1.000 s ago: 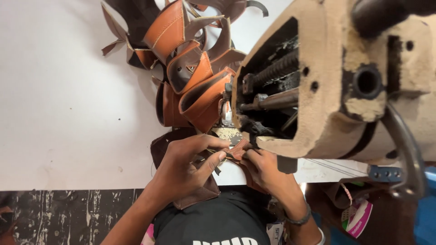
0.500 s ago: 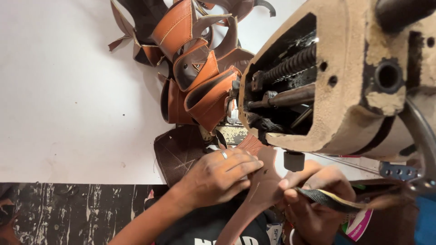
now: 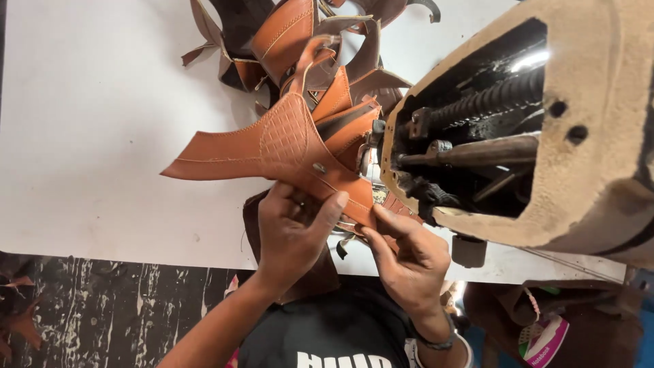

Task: Stitching leather components of shoes using an industrial sewing machine.

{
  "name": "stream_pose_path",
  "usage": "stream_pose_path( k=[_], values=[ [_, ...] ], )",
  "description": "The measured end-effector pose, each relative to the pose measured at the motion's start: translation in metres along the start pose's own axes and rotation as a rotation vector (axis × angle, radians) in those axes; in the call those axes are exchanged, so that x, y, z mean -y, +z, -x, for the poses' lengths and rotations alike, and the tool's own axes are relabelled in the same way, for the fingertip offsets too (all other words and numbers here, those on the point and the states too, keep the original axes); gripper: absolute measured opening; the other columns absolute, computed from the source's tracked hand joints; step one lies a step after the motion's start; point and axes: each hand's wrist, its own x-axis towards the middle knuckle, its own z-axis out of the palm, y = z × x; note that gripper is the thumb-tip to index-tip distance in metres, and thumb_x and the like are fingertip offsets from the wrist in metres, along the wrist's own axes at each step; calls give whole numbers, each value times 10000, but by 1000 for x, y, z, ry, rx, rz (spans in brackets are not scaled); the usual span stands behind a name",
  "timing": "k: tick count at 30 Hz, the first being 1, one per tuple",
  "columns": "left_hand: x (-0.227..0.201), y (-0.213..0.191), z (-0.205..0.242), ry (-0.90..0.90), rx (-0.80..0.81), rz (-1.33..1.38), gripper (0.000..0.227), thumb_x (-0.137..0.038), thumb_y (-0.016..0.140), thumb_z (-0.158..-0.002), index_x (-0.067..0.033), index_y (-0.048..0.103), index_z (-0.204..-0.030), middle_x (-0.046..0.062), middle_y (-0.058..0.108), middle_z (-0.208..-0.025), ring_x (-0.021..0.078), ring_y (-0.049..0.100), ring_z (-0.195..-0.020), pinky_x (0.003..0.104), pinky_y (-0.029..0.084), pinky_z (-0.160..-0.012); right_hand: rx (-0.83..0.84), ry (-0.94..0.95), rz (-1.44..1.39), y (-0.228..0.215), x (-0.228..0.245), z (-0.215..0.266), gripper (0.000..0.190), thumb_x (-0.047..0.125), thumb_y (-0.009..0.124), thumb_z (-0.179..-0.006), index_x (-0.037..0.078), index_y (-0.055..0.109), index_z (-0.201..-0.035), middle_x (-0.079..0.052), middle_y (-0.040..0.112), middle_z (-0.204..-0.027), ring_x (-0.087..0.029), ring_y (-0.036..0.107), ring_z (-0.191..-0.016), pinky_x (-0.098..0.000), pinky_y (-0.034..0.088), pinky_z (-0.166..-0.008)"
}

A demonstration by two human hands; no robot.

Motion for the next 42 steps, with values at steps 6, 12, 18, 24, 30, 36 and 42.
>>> stream_pose_path(
  k=[6,12,18,24,30,36,42],
  values=[
    [-16,4,-20,116,118,82,302,-57,738,-973,30,576,-1213,86,749,-1004,94,711,-911,235,582,-793,-29,-101,17,13,-1,-16,246,-62,792,-885,-48,733,-1123,-108,784,-967,-81,726,-843,-208,588,-724],
    [-27,6,-32,139,143,2,286,-64,713,-971,16,573,-1208,100,773,-1045,100,751,-971,231,607,-830,-86,-78,37,18,-4,-16,246,-61,805,-877,-53,740,-1114,-105,769,-967,-60,667,-821,-180,538,-694],
    [-37,5,-44,202,143,-91,242,-62,743,-962,22,600,-1139,109,782,-981,106,756,-899,220,592,-734,-96,-104,79,23,-1,-20,262,-69,791,-897,-51,741,-1154,-111,776,-992,-65,668,-829,-185,534,-692],
    [-37,17,-64,338,133,-199,186,-55,748,-988,29,619,-1092,102,784,-911,81,749,-838,214,591,-693,-131,4,-212,26,1,-29,277,-113,661,-968,-55,694,-1237,-162,751,-1161,-188,762,-1032,-294,637,-933],
    [-42,24,-87,296,108,-110,227,-114,709,-990,33,580,-1105,81,760,-802,63,713,-706,210,557,-581,-49,-25,-191,25,2,-26,252,-111,651,-969,-55,696,-1211,-171,759,-1120,-200,750,-1023,-297,637,-921],
    [-33,21,-67,359,92,-40,278,-187,696,-1015,28,571,-1139,81,757,-913,96,751,-809,231,593,-692,146,-149,164,31,-11,-20,210,-1,783,-913,26,768,-1121,-108,809,-1027,-134,791,-889,-255,626,-791],
    [-21,29,14,15,-88,337,398,-337,703,-981,14,656,-1164,101,733,-983,142,676,-782,308,568,-700,640,107,-142,54,-56,23,694,126,802,-769,14,514,-1390,-163,627,-1323,-254,618,-1232,-392,513,-1023]
  ],
)
